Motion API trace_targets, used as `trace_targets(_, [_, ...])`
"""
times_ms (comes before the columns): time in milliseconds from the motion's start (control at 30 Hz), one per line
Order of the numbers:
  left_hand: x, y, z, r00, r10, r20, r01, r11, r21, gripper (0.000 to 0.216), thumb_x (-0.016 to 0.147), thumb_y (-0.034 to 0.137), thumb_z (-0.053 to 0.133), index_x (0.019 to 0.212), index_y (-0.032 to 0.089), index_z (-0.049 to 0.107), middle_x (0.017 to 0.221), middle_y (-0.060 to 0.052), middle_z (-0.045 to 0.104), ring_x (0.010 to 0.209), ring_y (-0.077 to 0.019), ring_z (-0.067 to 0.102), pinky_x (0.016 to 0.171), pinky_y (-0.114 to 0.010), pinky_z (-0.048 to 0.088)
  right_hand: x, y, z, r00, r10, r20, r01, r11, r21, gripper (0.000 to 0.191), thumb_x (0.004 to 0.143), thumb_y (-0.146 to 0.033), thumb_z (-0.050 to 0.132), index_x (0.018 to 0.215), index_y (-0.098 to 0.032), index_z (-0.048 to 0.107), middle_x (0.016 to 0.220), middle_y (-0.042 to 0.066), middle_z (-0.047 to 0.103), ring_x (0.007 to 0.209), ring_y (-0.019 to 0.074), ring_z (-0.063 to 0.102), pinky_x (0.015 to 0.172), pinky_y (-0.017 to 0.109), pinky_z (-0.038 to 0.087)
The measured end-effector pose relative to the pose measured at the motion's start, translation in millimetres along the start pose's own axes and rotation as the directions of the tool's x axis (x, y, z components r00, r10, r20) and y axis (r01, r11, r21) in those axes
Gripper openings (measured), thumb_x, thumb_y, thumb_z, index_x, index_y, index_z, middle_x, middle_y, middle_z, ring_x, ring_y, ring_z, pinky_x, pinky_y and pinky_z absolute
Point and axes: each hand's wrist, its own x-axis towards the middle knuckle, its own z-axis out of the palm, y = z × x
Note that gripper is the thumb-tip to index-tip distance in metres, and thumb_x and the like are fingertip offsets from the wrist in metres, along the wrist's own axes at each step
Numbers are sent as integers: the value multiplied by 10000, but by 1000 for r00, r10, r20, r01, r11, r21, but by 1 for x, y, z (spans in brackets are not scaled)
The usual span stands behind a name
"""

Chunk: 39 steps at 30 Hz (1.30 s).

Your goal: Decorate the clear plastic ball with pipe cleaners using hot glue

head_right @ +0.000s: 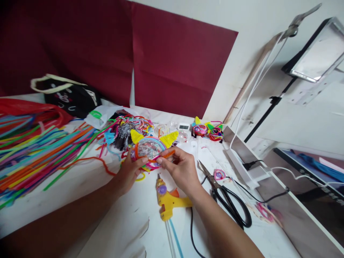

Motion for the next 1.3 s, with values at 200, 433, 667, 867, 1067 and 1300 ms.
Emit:
trace_targets(200, [-1, 3, 2, 1000, -19, -18, 19, 1000, -6, 820, 502, 244, 855, 1253, 252, 526, 1146, -43, 677, 1036, -240, 652, 941, -395, 513, 6, -3, 0, 995, -93, 38, 96, 992, -78, 268, 677, -376, 883, 809, -211, 719, 625, -26, 652, 539, 109, 565, 518, 227, 453])
trace_targets(433, [0, 1, 0, 1000, -12, -6, 12, 1000, -18, 816, 528, 224, 837, 1275, 248, 511, 1132, -53, 687, 1009, -239, 665, 876, -367, 540, 14, 0, 1, 991, -127, 30, 130, 984, -122, 260, 683, -373, 880, 807, -211, 719, 597, -38, 621, 520, 104, 535, 496, 227, 409])
trace_targets(667, [0, -2, -3, 1000, -28, -4, 28, 1000, 8, 825, 552, 245, 841, 1298, 249, 489, 1197, -83, 676, 1020, -267, 680, 761, -337, 569, 18, 1, 2, 989, -145, 28, 148, 977, -151, 285, 693, -403, 867, 825, -207, 708, 605, -33, 628, 522, 114, 541, 490, 234, 408])
trace_targets(867, [-2, 2, -1, 1000, -14, 18, 14, 999, -30, 821, 548, 219, 853, 1288, 238, 500, 1177, -72, 698, 1056, -260, 683, 862, -351, 562, 20, 3, 4, 989, -147, 26, 149, 978, -145, 283, 698, -400, 863, 825, -208, 699, 615, -32, 633, 526, 115, 545, 494, 235, 412])
trace_targets(1067, [-3, 4, 0, 999, -22, 47, 25, 998, -56, 854, 563, 216, 864, 1327, 243, 484, 1165, -80, 711, 1064, -281, 690, 881, -381, 569, 19, 4, 4, 988, -153, 25, 155, 970, -188, 291, 719, -428, 844, 838, -204, 700, 615, -24, 646, 515, 119, 551, 489, 239, 421])
trace_targets(1300, [-2, 3, -1, 997, -9, 74, 13, 998, -54, 867, 584, 219, 866, 1353, 254, 467, 1155, -78, 716, 1069, -282, 690, 886, -384, 570, 19, 5, 5, 979, -205, 10, 201, 949, -244, 287, 742, -446, 822, 824, -203, 694, 597, -27, 637, 503, 111, 535, 486, 233, 422])
